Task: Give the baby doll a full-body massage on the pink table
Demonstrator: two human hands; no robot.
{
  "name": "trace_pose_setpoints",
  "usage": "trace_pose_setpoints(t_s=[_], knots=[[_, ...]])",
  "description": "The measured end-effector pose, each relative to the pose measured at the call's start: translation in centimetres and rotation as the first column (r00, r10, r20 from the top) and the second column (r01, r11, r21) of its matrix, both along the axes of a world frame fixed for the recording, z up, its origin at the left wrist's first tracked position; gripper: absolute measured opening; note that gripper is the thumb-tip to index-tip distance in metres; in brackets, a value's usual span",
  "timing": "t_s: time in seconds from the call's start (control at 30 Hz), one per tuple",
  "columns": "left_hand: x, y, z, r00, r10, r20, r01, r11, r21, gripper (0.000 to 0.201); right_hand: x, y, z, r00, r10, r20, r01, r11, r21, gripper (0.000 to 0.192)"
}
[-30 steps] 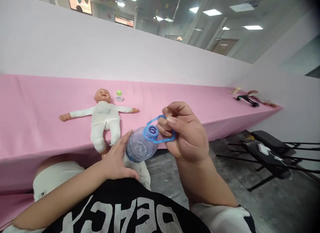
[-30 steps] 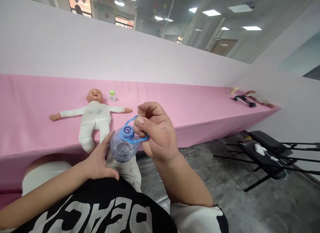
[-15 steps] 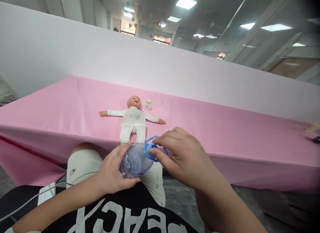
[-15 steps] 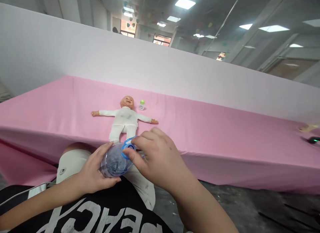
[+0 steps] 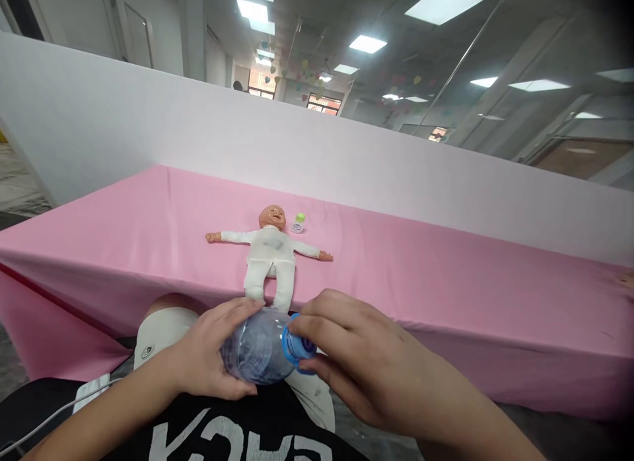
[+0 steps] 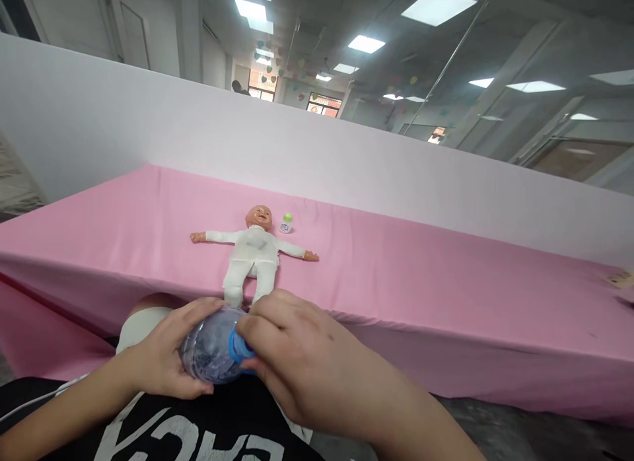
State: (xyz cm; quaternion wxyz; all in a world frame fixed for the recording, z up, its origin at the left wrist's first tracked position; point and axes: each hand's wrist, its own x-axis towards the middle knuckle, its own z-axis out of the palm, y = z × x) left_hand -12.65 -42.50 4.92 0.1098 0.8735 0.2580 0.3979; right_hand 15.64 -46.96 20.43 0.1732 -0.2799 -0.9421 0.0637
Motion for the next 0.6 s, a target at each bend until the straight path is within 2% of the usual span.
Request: trace_pose_setpoints(t_s=[0.13,0.2,0.27,0.37,0.43,0.53,0.6], knots=[[-0.1,0.5,2.9,0.971,-0.239,0.009,0.239,0.964,-0.114,0.121,0.4,-1.3,2.3,0.992,0.125,0.017,-0.125,0.992,0.002,0.032],[0.3,0.6,3.9,0.936,-0.35,0.027,0.349,0.922,-0.167,0.12,0.6,-1.4,3.3,0.98,0.194,-0.041,-0.195,0.98,-0.022,0.034],[0.8,0.3,4.5,0.917,-0.396,0.05,0.397,0.896,-0.2,0.122,0.9,-1.2,4.1,0.955,0.254,-0.154,-0.266,0.961,-0.068,0.031],[1.2,-0.4,4.4,0.94,-0.324,0.102,0.337,0.926,-0.167,0.126,1.5,-1.0,4.4,0.88,0.285,-0.381,-0.339,0.937,-0.083,0.023],[1.2,-0.9,4.1,0.952,-0.258,0.163,0.276,0.956,-0.099,0.125,1.9,-1.2,4.0,0.813,0.262,-0.52,-0.323,0.946,-0.029,0.021],[0.7,-1.1,4.2,0.948,-0.238,0.21,0.227,0.971,0.076,0.116,2.5,-1.6,2.8,0.7,0.186,-0.69,-0.209,0.977,0.051,0.023],[0.4,-0.8,4.7,0.934,-0.274,0.229,0.22,0.947,0.234,0.101,2.9,-1.5,1.9,0.655,0.17,-0.736,-0.17,0.983,0.076,0.024]])
